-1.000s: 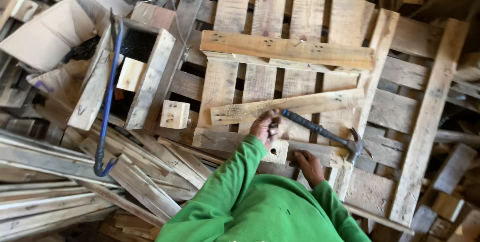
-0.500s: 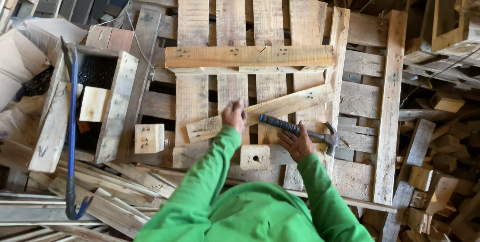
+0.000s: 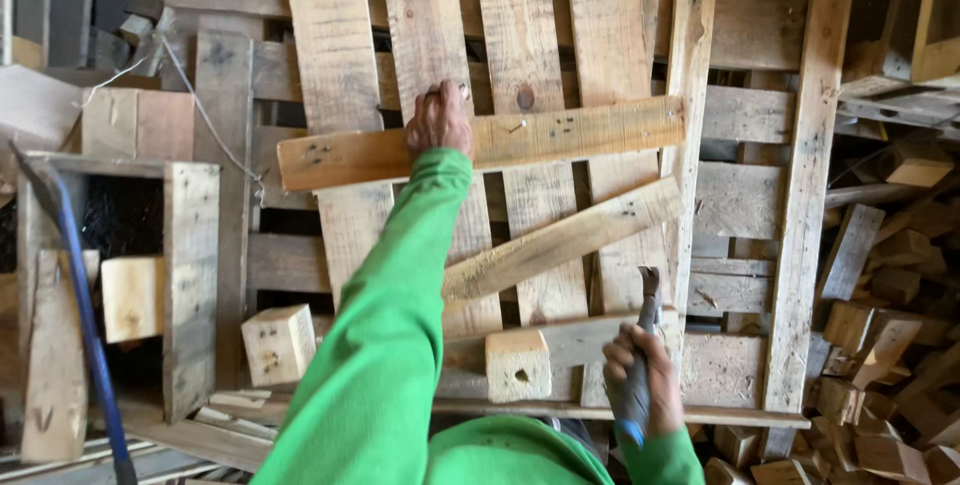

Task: The person repairs a wooden pallet, placing wood blocks and boards onto the pallet deck and hammering nails to fasten them. They reposition boards, hold nails in place, and strike them with a hammer while working over a pile of pallet parts.

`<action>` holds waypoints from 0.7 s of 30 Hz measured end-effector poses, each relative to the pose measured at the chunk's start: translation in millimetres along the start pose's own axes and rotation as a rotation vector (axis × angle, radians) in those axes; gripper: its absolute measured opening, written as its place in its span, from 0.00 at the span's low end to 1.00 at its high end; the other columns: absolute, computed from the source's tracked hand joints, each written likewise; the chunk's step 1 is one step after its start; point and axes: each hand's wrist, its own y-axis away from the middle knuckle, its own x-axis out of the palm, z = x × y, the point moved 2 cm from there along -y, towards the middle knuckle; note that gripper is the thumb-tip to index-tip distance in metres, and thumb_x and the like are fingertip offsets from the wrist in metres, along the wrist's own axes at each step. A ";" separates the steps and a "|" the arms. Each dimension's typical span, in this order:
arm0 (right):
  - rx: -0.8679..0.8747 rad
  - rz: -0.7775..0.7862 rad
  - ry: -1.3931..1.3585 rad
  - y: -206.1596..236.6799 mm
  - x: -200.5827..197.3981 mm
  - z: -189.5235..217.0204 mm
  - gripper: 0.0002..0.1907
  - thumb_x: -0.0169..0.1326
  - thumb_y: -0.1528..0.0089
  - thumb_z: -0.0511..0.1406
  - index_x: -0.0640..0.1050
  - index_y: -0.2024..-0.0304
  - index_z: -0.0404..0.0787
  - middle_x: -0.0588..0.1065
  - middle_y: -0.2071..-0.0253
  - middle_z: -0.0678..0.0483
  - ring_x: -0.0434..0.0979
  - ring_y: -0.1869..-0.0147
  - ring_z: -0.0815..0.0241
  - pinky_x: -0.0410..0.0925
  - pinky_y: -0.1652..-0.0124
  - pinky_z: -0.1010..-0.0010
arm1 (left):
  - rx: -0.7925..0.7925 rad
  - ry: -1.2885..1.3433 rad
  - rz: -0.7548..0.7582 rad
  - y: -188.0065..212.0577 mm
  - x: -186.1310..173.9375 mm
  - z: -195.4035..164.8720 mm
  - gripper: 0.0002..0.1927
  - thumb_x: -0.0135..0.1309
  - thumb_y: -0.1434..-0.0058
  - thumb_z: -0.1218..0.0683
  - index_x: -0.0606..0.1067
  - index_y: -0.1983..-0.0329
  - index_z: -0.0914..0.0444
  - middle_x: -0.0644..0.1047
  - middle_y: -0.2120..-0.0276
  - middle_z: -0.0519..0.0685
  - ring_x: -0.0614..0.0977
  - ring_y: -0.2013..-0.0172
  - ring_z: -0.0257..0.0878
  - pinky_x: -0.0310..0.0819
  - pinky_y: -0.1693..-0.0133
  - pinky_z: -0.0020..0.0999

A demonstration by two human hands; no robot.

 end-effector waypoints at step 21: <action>-0.013 0.187 0.905 -110.5 53.8 -40.3 0.21 0.50 0.32 0.49 0.70 0.67 0.39 0.68 0.80 0.54 0.69 0.82 0.63 0.67 0.81 0.71 | -0.092 -0.076 0.165 8.7 44.4 33.7 0.08 0.52 0.34 0.55 0.72 0.56 0.63 0.79 0.67 0.56 0.80 0.60 0.54 0.76 0.62 0.51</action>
